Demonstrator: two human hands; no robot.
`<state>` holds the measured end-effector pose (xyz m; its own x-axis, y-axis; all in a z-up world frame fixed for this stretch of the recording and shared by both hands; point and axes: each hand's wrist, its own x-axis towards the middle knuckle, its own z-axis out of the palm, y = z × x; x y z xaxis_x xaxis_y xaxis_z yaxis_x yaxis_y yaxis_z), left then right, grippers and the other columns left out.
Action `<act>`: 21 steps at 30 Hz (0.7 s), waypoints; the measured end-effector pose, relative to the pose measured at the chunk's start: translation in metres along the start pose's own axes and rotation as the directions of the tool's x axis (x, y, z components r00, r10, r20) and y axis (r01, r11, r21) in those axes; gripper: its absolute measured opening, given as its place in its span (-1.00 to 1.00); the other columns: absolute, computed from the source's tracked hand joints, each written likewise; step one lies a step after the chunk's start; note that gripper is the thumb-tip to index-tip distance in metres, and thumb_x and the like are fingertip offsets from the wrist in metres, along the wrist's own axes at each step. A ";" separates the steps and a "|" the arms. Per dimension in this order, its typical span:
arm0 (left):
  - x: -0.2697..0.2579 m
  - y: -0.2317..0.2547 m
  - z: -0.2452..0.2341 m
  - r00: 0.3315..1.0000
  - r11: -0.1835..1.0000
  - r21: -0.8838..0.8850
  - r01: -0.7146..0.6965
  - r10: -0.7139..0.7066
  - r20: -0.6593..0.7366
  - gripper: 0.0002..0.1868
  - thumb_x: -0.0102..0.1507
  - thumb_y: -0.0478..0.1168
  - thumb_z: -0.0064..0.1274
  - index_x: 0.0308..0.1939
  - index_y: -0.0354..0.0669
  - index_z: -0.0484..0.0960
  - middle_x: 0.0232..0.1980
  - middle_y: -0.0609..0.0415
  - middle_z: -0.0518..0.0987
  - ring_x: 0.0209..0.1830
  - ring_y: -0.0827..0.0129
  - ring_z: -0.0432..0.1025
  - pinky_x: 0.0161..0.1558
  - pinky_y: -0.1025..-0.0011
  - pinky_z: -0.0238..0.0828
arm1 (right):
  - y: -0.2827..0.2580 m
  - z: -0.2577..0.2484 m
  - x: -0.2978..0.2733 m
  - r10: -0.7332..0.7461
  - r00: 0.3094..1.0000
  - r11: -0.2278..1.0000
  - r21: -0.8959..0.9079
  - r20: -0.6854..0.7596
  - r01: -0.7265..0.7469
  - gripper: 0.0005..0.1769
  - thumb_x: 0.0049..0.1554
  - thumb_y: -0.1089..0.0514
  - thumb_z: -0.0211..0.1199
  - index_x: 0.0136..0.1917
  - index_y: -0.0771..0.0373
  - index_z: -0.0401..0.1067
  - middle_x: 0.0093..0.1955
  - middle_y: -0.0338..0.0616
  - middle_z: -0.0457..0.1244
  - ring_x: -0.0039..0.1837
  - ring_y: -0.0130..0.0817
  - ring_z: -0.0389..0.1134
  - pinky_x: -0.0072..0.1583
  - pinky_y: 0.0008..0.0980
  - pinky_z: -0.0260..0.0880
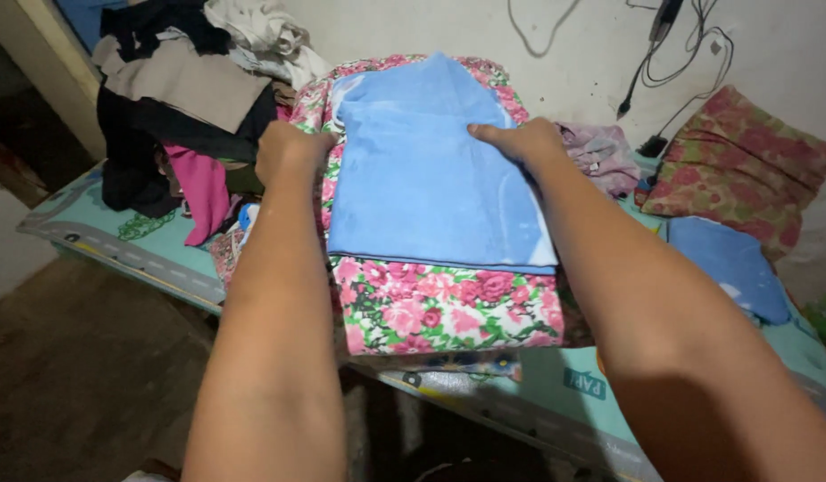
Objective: Putting a blue pillowcase with butterfly prints onto a floral pillow on a bed.
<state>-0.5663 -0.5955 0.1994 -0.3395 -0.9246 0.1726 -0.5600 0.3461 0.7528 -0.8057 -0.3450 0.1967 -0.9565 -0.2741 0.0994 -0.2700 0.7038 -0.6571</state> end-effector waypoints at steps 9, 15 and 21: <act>0.009 0.006 -0.021 0.952 0.992 -0.106 -0.071 0.035 -0.305 -0.54 0.14 0.14 0.32 -0.15 -0.17 0.74 -0.02 -0.25 0.64 0.03 -0.13 0.54 0.01 0.01 0.48 | -0.036 -0.034 -0.012 -0.155 0.967 0.976 0.119 -0.203 0.181 0.25 -0.37 -0.53 0.61 0.14 0.61 0.39 0.18 0.36 0.36 0.21 0.02 0.46 0.19 -0.13 0.47; 0.001 0.006 -0.066 0.872 0.964 -0.166 -0.209 0.107 -0.477 -0.63 0.13 0.08 0.30 -0.15 -0.06 0.77 -0.08 -0.17 0.69 -0.01 -0.08 0.57 0.00 0.04 0.49 | -0.065 -0.051 0.002 -0.413 0.817 0.881 0.049 -0.403 0.470 0.32 -0.28 -0.59 0.68 0.13 0.66 0.28 0.12 0.40 0.31 0.13 0.12 0.42 0.07 -0.16 0.45; -0.015 -0.022 -0.126 0.746 0.966 -0.141 -0.217 0.071 -0.663 -0.50 0.02 0.00 0.41 -0.02 -0.07 0.70 -0.01 -0.18 0.67 -0.05 -0.13 0.54 -0.07 0.05 0.46 | -0.115 -0.055 -0.038 -0.511 0.829 0.822 0.154 -0.227 0.548 -0.01 -0.10 -0.48 0.55 0.24 0.35 0.43 0.13 0.11 0.39 0.05 -0.13 0.52 0.08 -0.28 0.54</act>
<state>-0.4535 -0.6093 0.2604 0.2083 -0.7703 0.6028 -0.3609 0.5123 0.7793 -0.7438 -0.3799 0.3094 -0.6804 -0.4378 0.5876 -0.7294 0.3276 -0.6005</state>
